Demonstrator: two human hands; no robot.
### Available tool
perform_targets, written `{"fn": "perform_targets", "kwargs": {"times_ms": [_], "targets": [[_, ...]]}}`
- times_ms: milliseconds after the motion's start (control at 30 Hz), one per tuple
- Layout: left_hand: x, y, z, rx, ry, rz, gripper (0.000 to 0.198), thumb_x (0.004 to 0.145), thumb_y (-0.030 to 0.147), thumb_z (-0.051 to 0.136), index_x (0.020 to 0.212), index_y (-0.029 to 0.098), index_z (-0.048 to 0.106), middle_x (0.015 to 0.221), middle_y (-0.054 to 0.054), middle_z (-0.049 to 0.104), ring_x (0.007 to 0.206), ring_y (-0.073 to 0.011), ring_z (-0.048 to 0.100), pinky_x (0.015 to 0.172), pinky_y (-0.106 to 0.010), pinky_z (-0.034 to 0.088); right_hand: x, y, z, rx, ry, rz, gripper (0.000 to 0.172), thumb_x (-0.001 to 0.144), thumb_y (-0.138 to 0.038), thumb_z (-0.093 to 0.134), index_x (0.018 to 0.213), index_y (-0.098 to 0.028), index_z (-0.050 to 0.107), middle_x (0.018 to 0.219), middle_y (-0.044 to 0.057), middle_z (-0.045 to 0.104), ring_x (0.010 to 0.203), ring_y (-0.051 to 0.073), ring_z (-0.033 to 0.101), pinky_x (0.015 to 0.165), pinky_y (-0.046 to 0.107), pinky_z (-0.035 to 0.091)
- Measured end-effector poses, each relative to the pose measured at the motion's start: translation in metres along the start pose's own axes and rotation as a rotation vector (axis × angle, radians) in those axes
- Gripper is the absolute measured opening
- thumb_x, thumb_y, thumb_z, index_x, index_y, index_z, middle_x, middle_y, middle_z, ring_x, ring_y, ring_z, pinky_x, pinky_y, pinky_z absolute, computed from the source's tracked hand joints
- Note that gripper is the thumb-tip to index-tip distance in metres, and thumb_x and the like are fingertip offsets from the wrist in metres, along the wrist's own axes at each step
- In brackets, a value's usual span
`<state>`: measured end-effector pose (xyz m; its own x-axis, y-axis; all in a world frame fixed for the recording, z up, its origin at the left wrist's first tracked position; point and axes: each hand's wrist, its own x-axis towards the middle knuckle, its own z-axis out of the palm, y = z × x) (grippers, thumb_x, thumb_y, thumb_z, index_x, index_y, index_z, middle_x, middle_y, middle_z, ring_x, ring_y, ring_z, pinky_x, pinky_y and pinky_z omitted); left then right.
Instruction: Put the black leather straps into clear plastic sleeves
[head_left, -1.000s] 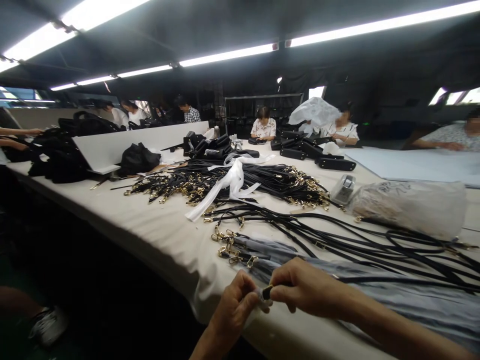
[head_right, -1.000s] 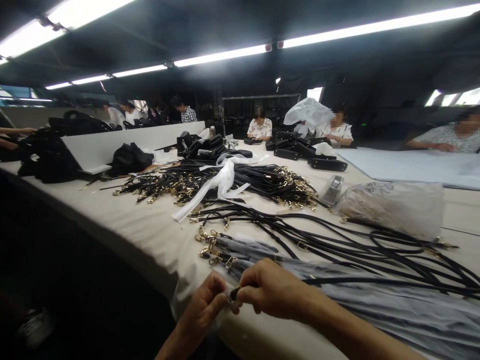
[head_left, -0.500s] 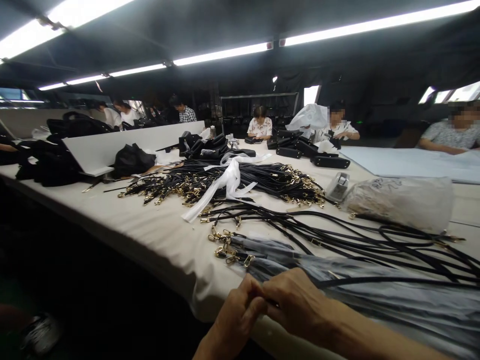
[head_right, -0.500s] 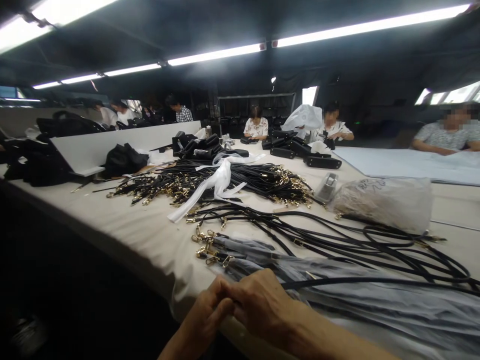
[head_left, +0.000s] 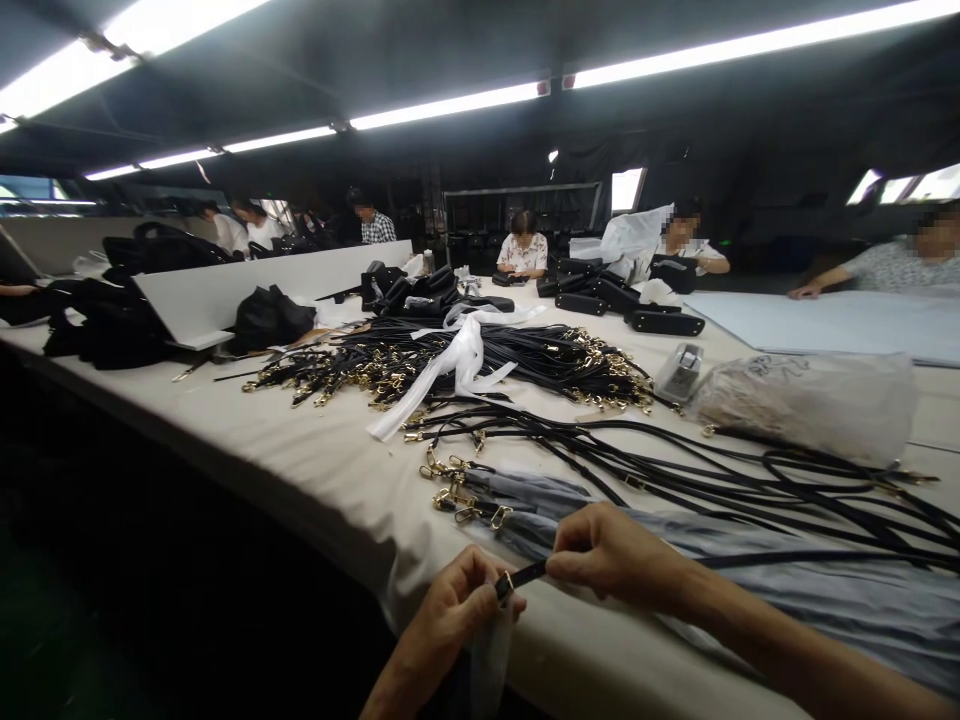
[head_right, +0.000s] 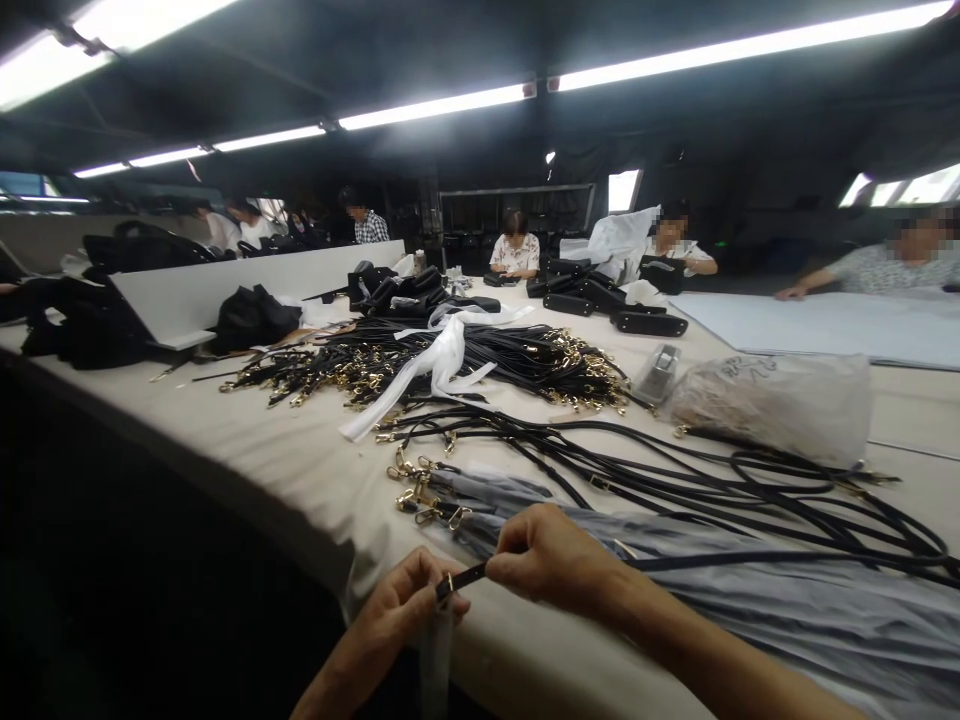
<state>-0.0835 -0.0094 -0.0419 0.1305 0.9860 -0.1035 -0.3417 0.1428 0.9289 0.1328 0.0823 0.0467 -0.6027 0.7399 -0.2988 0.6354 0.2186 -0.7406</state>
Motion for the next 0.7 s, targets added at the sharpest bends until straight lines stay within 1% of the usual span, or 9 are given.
{"fn": "perform_targets", "kwargs": {"times_ms": [100,200,267,367,433,500,567,633,700], "targets": [[0.002,0.002,0.0,0.055,0.001,0.014,0.039,0.084,0.053,0.071,0.086,0.014,0.065,0.081,-0.009,0.074,0.074,-0.019,0.067,0.071,-0.028,0.048,-0.005,-0.01,-0.006,-0.219,0.048,-0.056,0.02,0.077,-0.028,0.059,0.072,-0.016,0.074,0.059,-0.001,0.058,0.054,0.008,0.045,0.05,0.019,0.026],[0.007,0.006,0.009,0.243,-0.014,0.075,0.035,0.085,0.05,0.07,0.083,0.015,0.069,0.088,-0.009,0.074,0.075,-0.0179,0.064,0.07,-0.026,0.046,-0.012,-0.021,-0.002,-0.492,0.094,-0.141,0.019,0.078,-0.03,0.06,0.071,-0.019,0.074,0.058,0.0,0.06,0.054,0.009,0.041,0.053,0.023,0.021],[0.01,0.008,0.019,0.372,-0.012,0.141,0.033,0.088,0.048,0.068,0.079,0.016,0.068,0.087,-0.007,0.073,0.077,-0.0179,0.063,0.072,-0.026,0.046,-0.014,-0.026,0.006,-0.584,0.09,-0.198,0.022,0.08,-0.032,0.058,0.071,-0.02,0.074,0.058,0.001,0.061,0.052,0.01,0.038,0.053,0.025,0.018],[0.017,0.004,0.031,0.467,0.03,0.206,0.038,0.093,0.053,0.055,0.076,0.02,0.057,0.065,0.001,0.06,0.061,-0.0144,0.056,0.061,-0.024,0.044,-0.011,-0.028,0.015,-0.508,0.027,-0.224,0.022,0.082,-0.034,0.058,0.077,-0.022,0.076,0.061,0.0,0.061,0.053,0.009,0.038,0.053,0.024,0.021],[0.019,-0.004,0.026,0.53,0.081,0.215,0.041,0.095,0.059,0.045,0.076,0.022,0.049,0.055,0.005,0.049,0.049,-0.0129,0.048,0.052,-0.023,0.039,-0.007,-0.018,0.006,-0.336,-0.049,-0.134,0.022,0.08,-0.038,0.061,0.079,-0.021,0.076,0.059,-0.002,0.056,0.053,0.009,0.04,0.052,0.022,0.024],[0.017,-0.015,0.008,0.619,0.162,0.236,0.043,0.094,0.062,0.042,0.076,0.024,0.046,0.053,0.006,0.046,0.047,-0.0134,0.047,0.05,-0.024,0.038,-0.004,0.002,-0.019,-0.153,-0.106,0.002,0.03,0.078,-0.046,0.065,0.074,-0.017,0.074,0.054,-0.003,0.049,0.052,0.009,0.038,0.05,0.021,0.024],[0.01,-0.029,-0.022,0.691,0.287,0.247,0.044,0.092,0.064,0.043,0.074,0.024,0.049,0.053,0.006,0.046,0.047,-0.0147,0.048,0.05,-0.024,0.039,-0.007,0.03,-0.059,-0.061,-0.07,0.106,0.04,0.076,-0.054,0.067,0.068,-0.015,0.071,0.052,-0.002,0.044,0.049,0.009,0.034,0.048,0.024,0.023],[-0.003,-0.041,-0.061,0.722,0.439,0.215,0.044,0.09,0.065,0.045,0.074,0.025,0.052,0.052,0.006,0.046,0.045,-0.0158,0.049,0.049,-0.025,0.04,-0.019,0.061,-0.107,-0.086,0.107,0.156,0.048,0.073,-0.061,0.07,0.062,-0.014,0.07,0.049,-0.002,0.04,0.048,0.009,0.029,0.049,0.028,0.02],[-0.019,-0.052,-0.101,0.775,0.604,0.179,0.042,0.089,0.064,0.046,0.072,0.026,0.053,0.05,0.006,0.045,0.045,-0.0166,0.049,0.049,-0.026,0.041,-0.04,0.086,-0.154,-0.111,0.277,0.187,0.057,0.079,-0.065,0.064,0.053,-0.015,0.065,0.048,0.0,0.038,0.048,0.01,0.028,0.051,0.032,0.021]]}}
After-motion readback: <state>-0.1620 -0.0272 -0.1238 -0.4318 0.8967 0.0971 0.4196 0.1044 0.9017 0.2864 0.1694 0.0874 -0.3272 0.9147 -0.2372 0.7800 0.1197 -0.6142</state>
